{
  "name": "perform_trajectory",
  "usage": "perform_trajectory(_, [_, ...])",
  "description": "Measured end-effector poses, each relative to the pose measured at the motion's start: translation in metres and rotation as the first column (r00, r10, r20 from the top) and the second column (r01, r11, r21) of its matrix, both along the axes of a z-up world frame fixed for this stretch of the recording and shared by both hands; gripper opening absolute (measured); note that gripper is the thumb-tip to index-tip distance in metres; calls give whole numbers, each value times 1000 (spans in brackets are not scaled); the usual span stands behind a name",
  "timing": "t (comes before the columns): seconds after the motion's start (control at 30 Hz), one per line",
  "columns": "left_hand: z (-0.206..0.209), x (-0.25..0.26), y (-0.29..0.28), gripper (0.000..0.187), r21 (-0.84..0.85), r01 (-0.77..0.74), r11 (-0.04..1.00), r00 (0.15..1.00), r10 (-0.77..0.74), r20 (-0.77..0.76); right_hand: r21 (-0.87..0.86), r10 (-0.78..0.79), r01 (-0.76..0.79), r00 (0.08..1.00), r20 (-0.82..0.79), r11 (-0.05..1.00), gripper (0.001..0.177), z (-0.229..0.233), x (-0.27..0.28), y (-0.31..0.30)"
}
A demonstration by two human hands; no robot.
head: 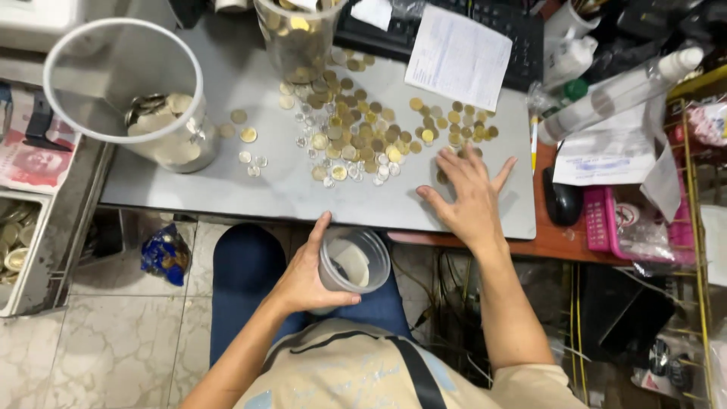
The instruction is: The person sorts a large pile of mixed coins on a desk by hand, picking them up and placing them into a small plastic cup. The person also briefly writes on a piece of paper with a yellow marker.
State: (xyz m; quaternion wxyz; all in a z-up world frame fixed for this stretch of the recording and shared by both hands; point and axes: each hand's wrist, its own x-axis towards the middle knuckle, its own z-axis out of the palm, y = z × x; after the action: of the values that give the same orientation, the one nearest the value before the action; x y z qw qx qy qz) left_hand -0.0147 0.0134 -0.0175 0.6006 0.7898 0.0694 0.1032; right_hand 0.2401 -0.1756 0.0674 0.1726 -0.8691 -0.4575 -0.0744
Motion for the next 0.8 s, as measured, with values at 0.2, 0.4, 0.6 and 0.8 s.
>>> perform_trajectory(0.2, [-3,-3,-4,152,-19,11,1000,1000,-11,4,-3,13,-13,993,-117,1000,85,3,18,20])
perform_trajectory(0.4, [-11,0,-2,151,6,3,1000,999,-3,-32,149,-64,80,991,-114,986,84,4,22,-7])
perform_trajectory(0.6, [-11,2,-2,153,10,3,1000,1000,-3,-13,61,25,-17,992,-124,998,69,4,9,-27])
perform_trajectory(0.8, [-5,-2,-4,154,10,3,1000,1000,-3,-30,37,-57,61,993,-102,997,74,-8,32,-13])
